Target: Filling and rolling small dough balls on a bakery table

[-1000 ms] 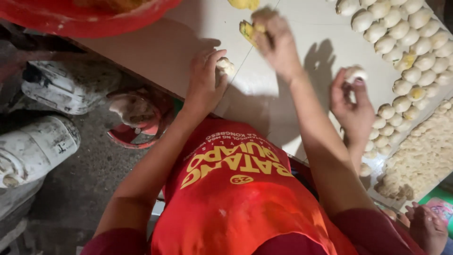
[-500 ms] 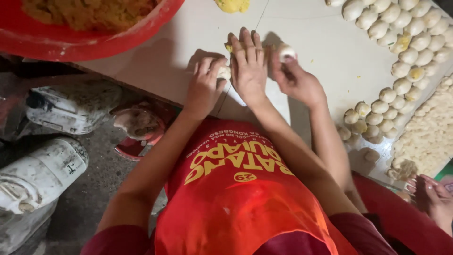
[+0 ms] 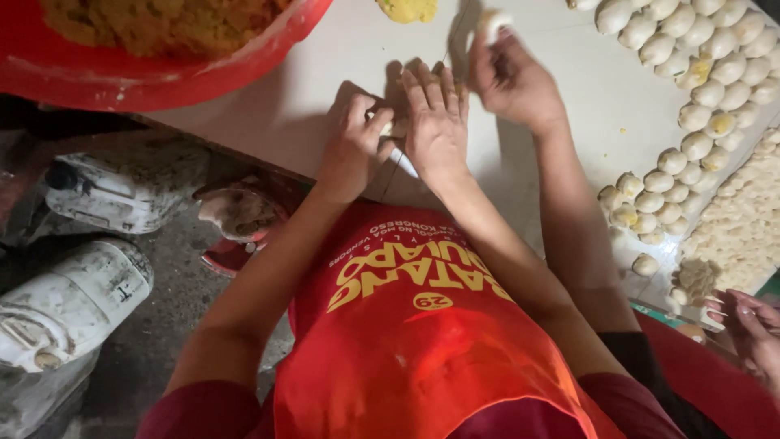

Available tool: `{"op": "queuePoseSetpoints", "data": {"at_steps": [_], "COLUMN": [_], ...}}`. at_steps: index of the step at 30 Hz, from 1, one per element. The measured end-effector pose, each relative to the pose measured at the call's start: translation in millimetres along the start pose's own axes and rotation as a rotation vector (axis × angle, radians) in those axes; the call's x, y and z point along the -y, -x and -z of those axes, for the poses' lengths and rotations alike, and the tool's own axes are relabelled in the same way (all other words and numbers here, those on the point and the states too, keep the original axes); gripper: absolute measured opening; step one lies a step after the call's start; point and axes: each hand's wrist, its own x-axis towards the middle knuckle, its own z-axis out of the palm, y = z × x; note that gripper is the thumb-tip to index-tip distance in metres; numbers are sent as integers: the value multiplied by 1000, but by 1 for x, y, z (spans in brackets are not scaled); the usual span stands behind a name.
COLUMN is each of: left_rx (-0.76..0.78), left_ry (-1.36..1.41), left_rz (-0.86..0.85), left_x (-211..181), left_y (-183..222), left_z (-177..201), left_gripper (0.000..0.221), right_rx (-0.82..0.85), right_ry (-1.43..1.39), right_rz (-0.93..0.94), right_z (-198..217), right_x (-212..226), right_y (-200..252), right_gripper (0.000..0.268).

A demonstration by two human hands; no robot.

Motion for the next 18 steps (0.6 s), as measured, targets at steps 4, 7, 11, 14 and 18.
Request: {"op": "queuePoseSetpoints", "data": {"at_steps": [4, 7, 11, 14, 18], "left_rx": [-56, -165, -102, -189, -148], "left_ry": [-199, -131, 170, 145, -158], "left_rz": [-40, -113, 86, 157, 195], "left_x": [19, 13, 7, -9, 15], "left_y": [-2, 0, 7, 8, 12], "left_z": [-19, -12, 4, 33, 45], "left_gripper": [32, 21, 23, 19, 45], "right_rx": [78, 40, -12, -56, -39], "right_ry": [8, -4, -59, -68, -97], "right_rz": [-10, 37, 47, 54, 23], "right_z": [10, 5, 28, 38, 32], "right_x": [10, 8, 20, 26, 21], "right_y": [-1, 2, -3, -10, -13], "right_gripper": [49, 45, 39, 35, 37]}}
